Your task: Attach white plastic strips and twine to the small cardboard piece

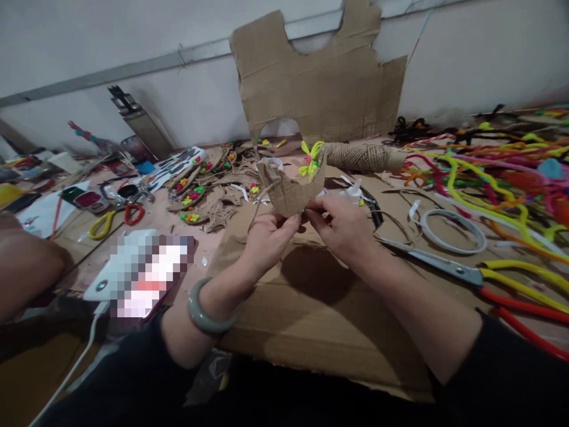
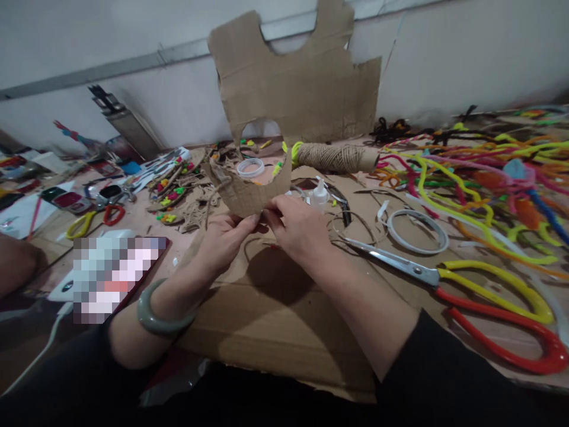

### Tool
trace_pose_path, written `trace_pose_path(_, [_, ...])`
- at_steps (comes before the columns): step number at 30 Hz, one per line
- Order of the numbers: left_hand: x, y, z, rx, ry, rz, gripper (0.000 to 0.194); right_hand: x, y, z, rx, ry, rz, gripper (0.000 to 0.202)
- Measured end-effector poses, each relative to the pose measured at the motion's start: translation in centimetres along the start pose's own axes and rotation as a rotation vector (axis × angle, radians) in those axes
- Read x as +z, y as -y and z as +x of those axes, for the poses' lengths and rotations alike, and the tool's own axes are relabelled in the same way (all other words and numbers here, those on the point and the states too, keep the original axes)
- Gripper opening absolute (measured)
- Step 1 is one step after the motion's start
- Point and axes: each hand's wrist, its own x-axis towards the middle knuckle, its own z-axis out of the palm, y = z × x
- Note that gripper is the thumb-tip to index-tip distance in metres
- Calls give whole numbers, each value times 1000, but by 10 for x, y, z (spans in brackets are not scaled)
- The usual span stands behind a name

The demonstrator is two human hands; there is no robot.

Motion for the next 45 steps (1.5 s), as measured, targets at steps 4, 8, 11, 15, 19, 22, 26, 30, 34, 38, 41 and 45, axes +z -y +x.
trace_pose_path(4, [0,-1,0,34,24,-28,20,1,-1,-1,-10,-6,26,14])
trace_pose_path(8, [0,-4,-1,56,18,24,21,1,0,-2,-15,-11,32,15])
trace_pose_path(11, [-1,-2,-1,53,15,33,21,1,0,-2,2,-1,20,15])
trace_pose_path(15, [-1,0,-1,41,7,61,24,1,1,-1,23,-5,-13,15])
trace_pose_path(19, [0,-3,-2,60,12,34,20,-1,3,-1,2,-7,-5,16])
trace_pose_path(22, [0,-4,-2,65,13,26,18,-2,4,-1,-13,-1,3,16])
trace_pose_path(26, [-1,-3,-1,47,26,51,20,-2,4,-1,-8,-14,-3,15])
trace_pose_path(30, [-1,-2,-1,56,14,97,23,-1,4,-1,5,-12,-2,16])
trace_pose_path(34, [-1,-2,-1,58,19,98,23,-1,4,-1,14,-16,-5,16])
trace_pose_path(38, [-2,0,1,45,30,63,26,0,3,-1,9,-20,10,17])
trace_pose_path(41, [-2,3,2,40,27,67,29,0,2,-1,-19,-23,18,17])
trace_pose_path(45, [-1,7,3,62,46,71,29,0,2,-2,-48,-36,-24,15])
